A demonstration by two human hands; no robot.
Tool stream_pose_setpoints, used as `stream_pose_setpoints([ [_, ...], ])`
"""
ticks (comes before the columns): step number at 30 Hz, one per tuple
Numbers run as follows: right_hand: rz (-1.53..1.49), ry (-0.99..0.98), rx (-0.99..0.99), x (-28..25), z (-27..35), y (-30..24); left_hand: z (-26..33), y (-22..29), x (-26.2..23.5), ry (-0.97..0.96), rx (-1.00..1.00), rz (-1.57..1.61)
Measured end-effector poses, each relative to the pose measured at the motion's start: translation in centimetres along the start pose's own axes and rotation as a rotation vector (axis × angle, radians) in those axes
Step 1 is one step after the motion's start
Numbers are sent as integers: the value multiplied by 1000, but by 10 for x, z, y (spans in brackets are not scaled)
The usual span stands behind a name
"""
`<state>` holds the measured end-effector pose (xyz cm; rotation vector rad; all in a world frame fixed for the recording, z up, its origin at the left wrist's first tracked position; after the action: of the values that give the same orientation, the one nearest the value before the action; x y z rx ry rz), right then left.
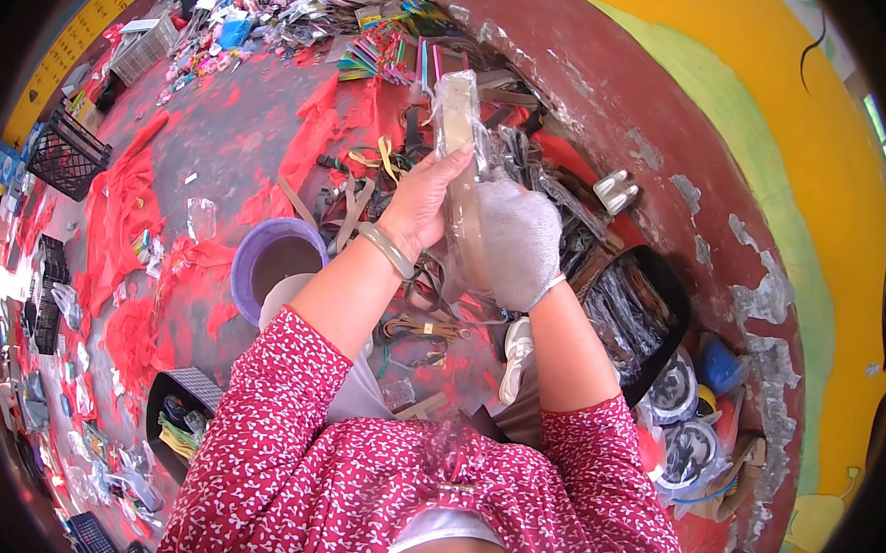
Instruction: The person wipes long rectangular objects with a cloth while sitting on the floor.
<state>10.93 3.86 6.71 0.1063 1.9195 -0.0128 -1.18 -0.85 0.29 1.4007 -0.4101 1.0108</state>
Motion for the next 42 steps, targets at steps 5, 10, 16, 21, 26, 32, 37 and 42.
stream_pose_setpoints([
  [5,-78,106,206,32,14,21,4,-6,13,-116,-30,-13],
  [10,-598,341,325,35,17,19,5,-8,11,-90,-55,-54],
  [16,-484,283,614,30,10,36,0,-7,-3,-29,96,-25],
  [21,-839,382,255,-7,31,50,2,16,-3,104,190,82],
  [26,-1624,100,1049,16,15,40,-3,18,-11,145,277,162],
  [32,-219,-4,135,15,17,12,-12,10,-24,217,181,246],
  [37,-269,28,115,-2,17,13,-11,15,-22,261,109,221],
  [42,-255,7,228,-4,17,14,-10,14,-17,316,96,253],
])
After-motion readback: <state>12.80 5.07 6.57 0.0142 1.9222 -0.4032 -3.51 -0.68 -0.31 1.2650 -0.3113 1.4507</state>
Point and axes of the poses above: each hand's wrist, its own z-axis away from the middle knuckle, its own x-axis out of the palm, y = z × x, the point moved 1 cm from there along -z, towards the middle knuckle, and after that the axes turned 6 degrees about -x, right-handed, at the moved point
